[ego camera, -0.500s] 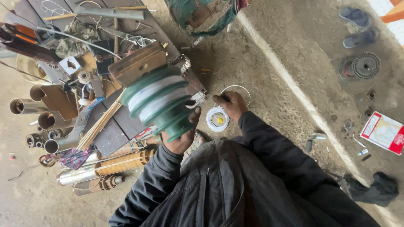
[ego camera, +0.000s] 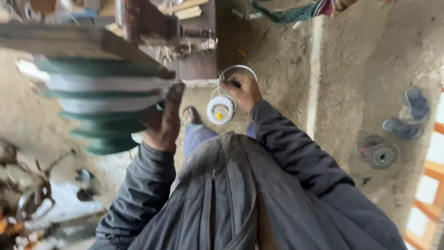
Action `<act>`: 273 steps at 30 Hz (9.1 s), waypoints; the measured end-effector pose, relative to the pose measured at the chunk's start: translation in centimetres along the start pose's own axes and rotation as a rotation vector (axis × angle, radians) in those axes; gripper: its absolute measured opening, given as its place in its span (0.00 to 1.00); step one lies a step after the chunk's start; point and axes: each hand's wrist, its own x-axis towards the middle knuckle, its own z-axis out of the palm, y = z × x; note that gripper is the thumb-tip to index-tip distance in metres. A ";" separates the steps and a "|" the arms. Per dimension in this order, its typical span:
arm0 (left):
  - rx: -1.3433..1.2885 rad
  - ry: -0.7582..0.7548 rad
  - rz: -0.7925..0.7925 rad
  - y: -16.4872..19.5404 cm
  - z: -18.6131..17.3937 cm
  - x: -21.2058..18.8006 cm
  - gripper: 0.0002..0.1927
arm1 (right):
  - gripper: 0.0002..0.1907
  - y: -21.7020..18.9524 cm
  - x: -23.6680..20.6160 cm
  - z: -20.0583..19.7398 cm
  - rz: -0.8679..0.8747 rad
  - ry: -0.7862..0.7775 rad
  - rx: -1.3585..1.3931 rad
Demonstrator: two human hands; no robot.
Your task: The person winds white wire onto a green plastic spool using a hand-cranked winder. They secure the wire with a small metal clip, then use pliers to remove the clip and detach the full coil of wire from the spool.
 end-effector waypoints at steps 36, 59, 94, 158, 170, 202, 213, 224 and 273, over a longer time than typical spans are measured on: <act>0.261 0.594 0.145 -0.9 5.1 3.2 0.08 | 0.12 -4.8 17.5 -10.0 -0.354 -0.954 -0.289; 0.862 1.554 -0.220 1.3 14.2 10.8 0.13 | 0.20 -10.4 33.7 -2.1 -0.727 -1.906 -0.421; 0.269 1.556 -0.355 -0.3 16.2 16.3 0.14 | 0.27 -4.0 59.1 -4.4 -0.797 -0.673 -0.849; 0.429 1.867 -0.510 -2.6 15.5 22.8 0.17 | 0.14 -7.4 77.0 9.5 -1.072 -0.685 -1.014; 0.289 1.953 -0.424 -2.7 15.5 23.2 0.15 | 0.12 -8.3 76.1 12.7 -1.188 -0.731 -1.296; -0.227 1.665 -0.201 -2.7 16.6 17.3 0.12 | 0.16 -23.1 37.4 3.6 -0.770 -2.062 0.344; -0.422 1.434 -0.086 -3.0 16.3 13.5 0.22 | 0.07 -19.6 29.6 4.2 -0.709 -1.820 0.245; -0.304 1.540 -0.155 -1.8 16.0 13.7 0.20 | 0.05 -22.1 28.2 2.0 -1.281 -1.564 0.200; 0.353 1.663 -0.290 -1.1 15.8 15.4 0.17 | 0.10 -17.9 31.7 2.0 -0.695 -1.950 -0.177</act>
